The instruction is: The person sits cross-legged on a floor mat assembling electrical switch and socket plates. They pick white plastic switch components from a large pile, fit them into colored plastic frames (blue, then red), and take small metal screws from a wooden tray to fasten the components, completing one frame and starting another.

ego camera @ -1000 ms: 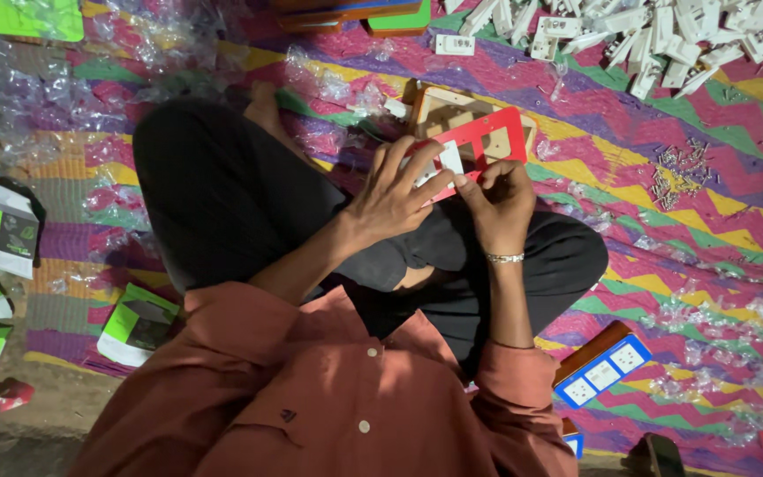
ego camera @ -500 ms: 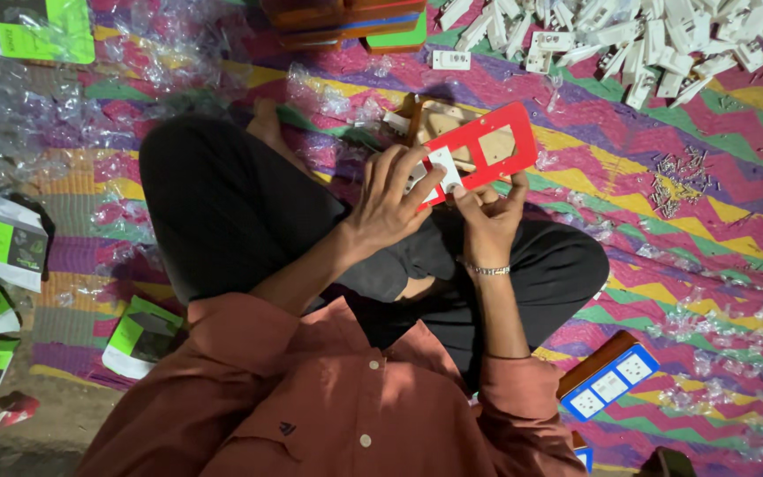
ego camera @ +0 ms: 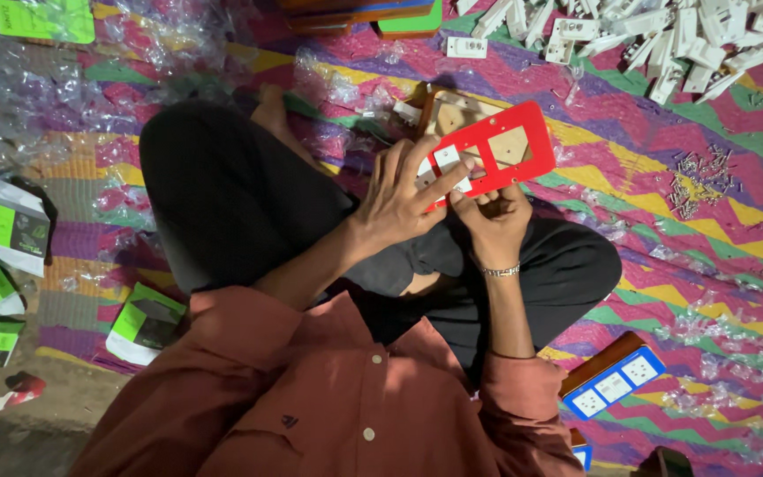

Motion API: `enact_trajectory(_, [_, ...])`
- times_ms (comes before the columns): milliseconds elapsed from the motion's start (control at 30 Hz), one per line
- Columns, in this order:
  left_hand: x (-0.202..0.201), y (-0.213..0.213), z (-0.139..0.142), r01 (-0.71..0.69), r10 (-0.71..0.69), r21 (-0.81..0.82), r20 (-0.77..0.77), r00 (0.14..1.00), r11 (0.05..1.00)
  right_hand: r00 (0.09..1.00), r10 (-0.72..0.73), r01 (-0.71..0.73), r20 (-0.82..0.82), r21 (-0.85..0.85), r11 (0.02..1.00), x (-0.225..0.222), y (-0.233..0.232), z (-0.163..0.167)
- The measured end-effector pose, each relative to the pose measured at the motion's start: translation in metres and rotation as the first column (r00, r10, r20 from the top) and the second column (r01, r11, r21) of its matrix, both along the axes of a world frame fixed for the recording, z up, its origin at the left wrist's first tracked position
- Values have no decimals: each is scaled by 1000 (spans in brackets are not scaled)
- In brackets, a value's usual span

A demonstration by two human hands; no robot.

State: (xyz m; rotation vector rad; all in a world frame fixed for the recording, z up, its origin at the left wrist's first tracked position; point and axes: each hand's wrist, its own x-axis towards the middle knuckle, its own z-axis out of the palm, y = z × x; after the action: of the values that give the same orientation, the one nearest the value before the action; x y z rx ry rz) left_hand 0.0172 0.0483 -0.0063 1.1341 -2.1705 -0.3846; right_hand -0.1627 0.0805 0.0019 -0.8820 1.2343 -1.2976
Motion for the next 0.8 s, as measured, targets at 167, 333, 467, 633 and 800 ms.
enact_trajectory(167, [-1, 1, -5, -17, 18, -8, 32, 999, 1000, 1000, -12, 12, -3, -7, 1000, 1, 0, -1])
enact_trajectory(333, [0, 2, -11, -25, 25, -3, 66, 998, 1000, 1000, 24, -24, 2, 33, 999, 3, 0, 4])
enact_trajectory(467, [1, 3, -13, -29, 31, -32, 58, 998, 999, 999, 41, -41, -30, 3, 999, 4, 1, 5])
enact_trajectory(633, [3, 2, -9, -20, 26, -105, 52, 998, 994, 998, 55, -52, -32, 81, 995, 4, -2, 10])
enact_trajectory(800, [3, -1, -1, 12, -16, -166, -26, 1000, 986, 1000, 3, -6, 24, 106, 994, 2, -5, 17])
